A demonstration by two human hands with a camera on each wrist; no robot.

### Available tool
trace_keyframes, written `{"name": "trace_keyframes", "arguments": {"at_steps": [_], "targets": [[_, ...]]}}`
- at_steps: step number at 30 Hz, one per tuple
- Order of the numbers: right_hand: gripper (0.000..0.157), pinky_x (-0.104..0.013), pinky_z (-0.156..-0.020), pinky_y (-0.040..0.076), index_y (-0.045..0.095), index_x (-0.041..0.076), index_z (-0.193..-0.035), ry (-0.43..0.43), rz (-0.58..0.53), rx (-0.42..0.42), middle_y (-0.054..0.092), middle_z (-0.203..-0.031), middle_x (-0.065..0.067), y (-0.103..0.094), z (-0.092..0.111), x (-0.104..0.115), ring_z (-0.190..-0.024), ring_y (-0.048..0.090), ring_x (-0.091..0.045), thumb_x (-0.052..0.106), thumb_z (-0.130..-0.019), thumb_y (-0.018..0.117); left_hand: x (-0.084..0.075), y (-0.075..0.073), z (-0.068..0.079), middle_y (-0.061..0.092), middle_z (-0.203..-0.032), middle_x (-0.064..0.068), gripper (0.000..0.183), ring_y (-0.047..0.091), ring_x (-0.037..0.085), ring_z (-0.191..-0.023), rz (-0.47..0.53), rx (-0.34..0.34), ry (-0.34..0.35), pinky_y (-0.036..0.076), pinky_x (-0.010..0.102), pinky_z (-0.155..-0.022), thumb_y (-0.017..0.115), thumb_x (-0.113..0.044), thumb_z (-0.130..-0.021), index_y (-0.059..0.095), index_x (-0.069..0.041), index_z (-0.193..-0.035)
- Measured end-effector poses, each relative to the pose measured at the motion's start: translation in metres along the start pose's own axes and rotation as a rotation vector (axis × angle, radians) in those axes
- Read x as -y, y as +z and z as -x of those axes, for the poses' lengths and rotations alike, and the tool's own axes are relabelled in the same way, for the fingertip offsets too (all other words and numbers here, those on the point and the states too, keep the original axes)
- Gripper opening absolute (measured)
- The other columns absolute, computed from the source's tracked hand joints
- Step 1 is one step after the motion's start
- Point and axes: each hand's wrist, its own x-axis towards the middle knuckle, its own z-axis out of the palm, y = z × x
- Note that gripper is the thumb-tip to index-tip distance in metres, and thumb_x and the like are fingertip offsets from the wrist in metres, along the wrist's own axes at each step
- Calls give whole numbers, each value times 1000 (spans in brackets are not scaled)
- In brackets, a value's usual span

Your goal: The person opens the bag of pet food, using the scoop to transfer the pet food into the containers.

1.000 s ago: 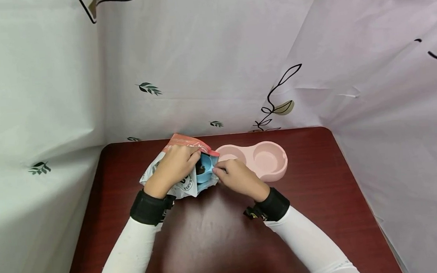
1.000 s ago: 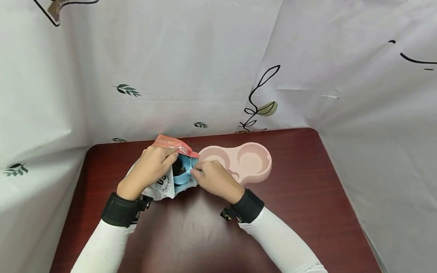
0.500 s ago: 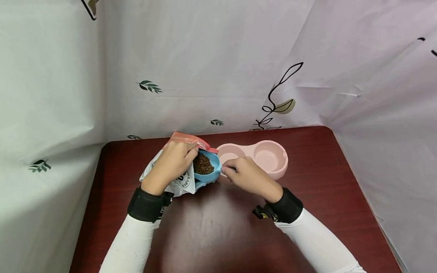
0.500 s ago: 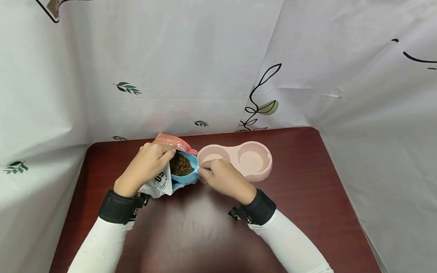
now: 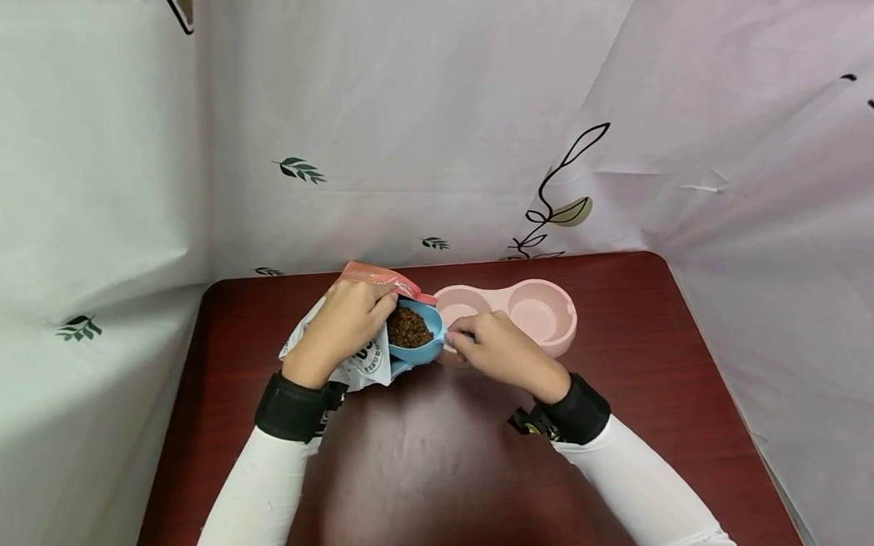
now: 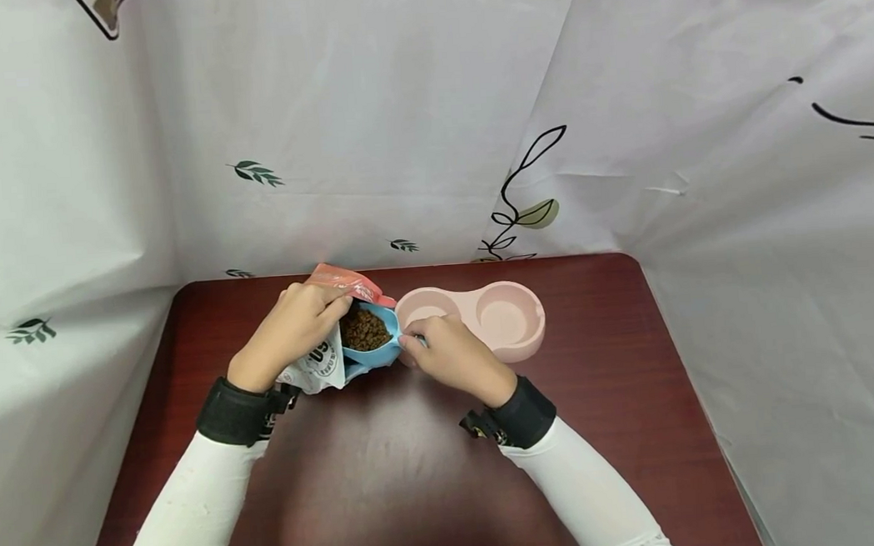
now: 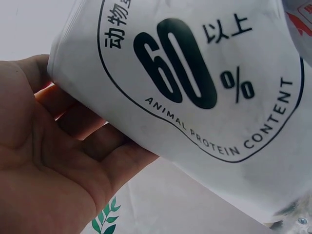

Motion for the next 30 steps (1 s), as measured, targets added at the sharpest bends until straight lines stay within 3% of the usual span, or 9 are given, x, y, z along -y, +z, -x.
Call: {"name": "trace_keyframes", "arguments": {"at_steps": [7,11,17,19,25,30], "targets": [[21,-27,-61,46,73,18,-89,1,5,-7,63,-67,7,-5,5,-1,-60,54,-7,24,-104,59,4,-2,1,67,-78,6,30,59,23,-75,29,-15,-15,48,42,-75,53,-21,-106,78,-10,-95],[19,-26,-61,46,73,20,-91,0,-7,-28,60,-67,12,-10,13,-4,-61,55,-7,24,-104,60,7,-5,0,62,-72,3,32,55,21,-70,37,-28,-18,46,40,-71,51,-20,-105,75,-12,-87],[14,-24,-59,46,75,20,-96,-23,-76,-71,60,-63,12,-16,26,-10,-58,56,-4,22,-102,63,12,-9,1,33,-58,-4,45,35,17,-55,48,-54,-51,34,34,-57,49,-21,-105,44,-18,-60],[13,-24,-61,47,76,19,-98,-39,-85,-92,61,-63,13,-18,29,-14,-60,57,-4,21,-102,64,14,-10,0,28,-57,-5,47,30,16,-53,51,-57,-53,30,33,-56,50,-20,-105,38,-19,-60],[12,-24,-62,46,75,19,-102,-81,-89,-127,64,-70,12,-24,39,-25,-63,55,-4,19,-102,63,17,-14,0,28,-57,-6,45,29,15,-55,68,-54,-43,30,34,-58,51,-20,-106,47,-18,-61],[13,-25,-62,46,75,17,-105,-81,-129,-133,66,-77,7,-34,49,-34,-65,56,-8,18,-103,63,22,-17,0,26,-56,-5,48,28,16,-52,91,-31,-63,30,34,-57,49,-21,-107,38,-19,-60]]}}
